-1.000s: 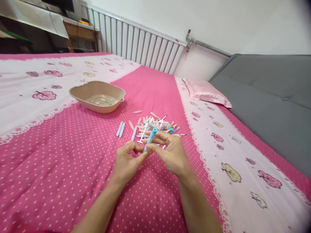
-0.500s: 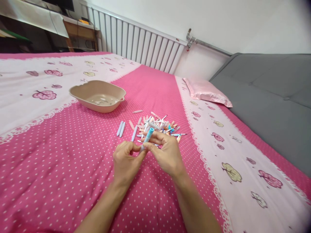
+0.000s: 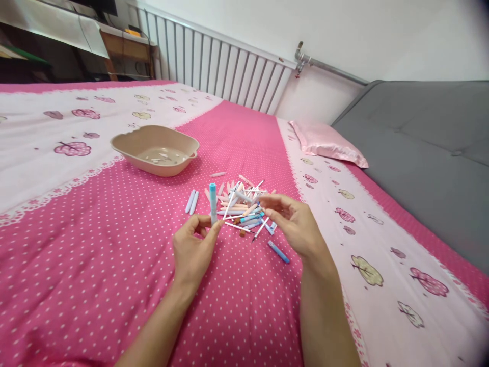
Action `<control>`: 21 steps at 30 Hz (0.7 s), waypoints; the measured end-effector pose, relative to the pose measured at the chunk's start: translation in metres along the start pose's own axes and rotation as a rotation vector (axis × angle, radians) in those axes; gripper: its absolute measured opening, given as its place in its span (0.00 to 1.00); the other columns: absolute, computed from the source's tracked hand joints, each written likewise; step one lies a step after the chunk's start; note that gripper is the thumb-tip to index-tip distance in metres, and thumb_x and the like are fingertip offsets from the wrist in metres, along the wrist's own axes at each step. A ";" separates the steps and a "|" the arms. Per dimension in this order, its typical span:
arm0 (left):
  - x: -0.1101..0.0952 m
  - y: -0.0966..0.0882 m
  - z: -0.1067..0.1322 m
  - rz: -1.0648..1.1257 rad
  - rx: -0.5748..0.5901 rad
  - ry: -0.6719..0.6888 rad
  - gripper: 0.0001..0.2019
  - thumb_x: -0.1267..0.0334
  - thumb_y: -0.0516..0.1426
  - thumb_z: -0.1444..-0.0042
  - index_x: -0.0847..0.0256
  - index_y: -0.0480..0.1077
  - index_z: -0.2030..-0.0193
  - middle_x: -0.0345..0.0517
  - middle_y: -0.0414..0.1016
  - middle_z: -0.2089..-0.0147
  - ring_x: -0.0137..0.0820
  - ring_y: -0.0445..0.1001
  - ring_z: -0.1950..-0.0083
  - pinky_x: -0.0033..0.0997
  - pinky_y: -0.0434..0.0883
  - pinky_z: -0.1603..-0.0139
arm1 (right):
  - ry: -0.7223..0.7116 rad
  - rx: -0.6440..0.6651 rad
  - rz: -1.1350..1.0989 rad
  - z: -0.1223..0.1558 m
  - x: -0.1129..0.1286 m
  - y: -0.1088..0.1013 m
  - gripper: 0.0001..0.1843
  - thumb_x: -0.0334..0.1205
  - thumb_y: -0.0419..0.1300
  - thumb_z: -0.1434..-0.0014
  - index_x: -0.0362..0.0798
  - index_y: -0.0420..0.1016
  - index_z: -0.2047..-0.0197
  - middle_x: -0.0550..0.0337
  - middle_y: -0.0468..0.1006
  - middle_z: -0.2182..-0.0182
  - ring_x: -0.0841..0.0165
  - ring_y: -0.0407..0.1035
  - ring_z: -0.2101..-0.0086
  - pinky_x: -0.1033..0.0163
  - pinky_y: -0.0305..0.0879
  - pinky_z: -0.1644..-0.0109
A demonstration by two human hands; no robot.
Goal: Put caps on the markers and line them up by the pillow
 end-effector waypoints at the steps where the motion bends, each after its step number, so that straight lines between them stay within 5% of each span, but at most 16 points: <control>1: 0.001 0.000 -0.001 0.013 0.007 -0.005 0.12 0.54 0.61 0.52 0.62 0.71 0.71 0.38 0.71 0.75 0.25 0.63 0.75 0.25 0.62 0.72 | 0.004 0.010 0.105 -0.001 -0.004 0.000 0.13 0.33 0.57 0.45 0.48 0.76 0.56 0.57 0.79 0.61 0.66 0.73 0.60 0.57 0.67 0.54; 7: 0.001 0.007 0.000 0.051 0.125 0.043 0.11 0.56 0.58 0.49 0.63 0.73 0.66 0.41 0.73 0.72 0.27 0.67 0.71 0.26 0.64 0.68 | 0.117 0.280 0.706 -0.003 -0.033 0.022 0.19 0.28 0.57 0.48 0.50 0.76 0.54 0.58 0.80 0.67 0.63 0.73 0.63 0.60 0.64 0.58; 13: 0.001 0.006 -0.002 0.105 0.127 -0.014 0.13 0.55 0.59 0.50 0.64 0.74 0.66 0.41 0.73 0.73 0.26 0.66 0.74 0.26 0.64 0.71 | 0.314 0.153 0.981 -0.006 -0.052 0.010 0.18 0.32 0.55 0.45 0.47 0.72 0.51 0.48 0.78 0.58 0.56 0.70 0.54 0.58 0.62 0.56; 21: 0.002 0.007 -0.002 0.109 0.127 -0.038 0.13 0.55 0.60 0.51 0.65 0.74 0.66 0.41 0.74 0.72 0.25 0.65 0.74 0.25 0.64 0.72 | 0.251 0.243 1.044 -0.008 -0.052 0.034 0.17 0.31 0.51 0.43 0.44 0.69 0.51 0.47 0.73 0.50 0.57 0.67 0.50 0.59 0.60 0.51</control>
Point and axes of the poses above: each hand's wrist, its own z-axis away from the middle knuckle, its own y-axis out of the palm, x = y × z, the point moved 5 cm from there along -z, towards the middle knuckle
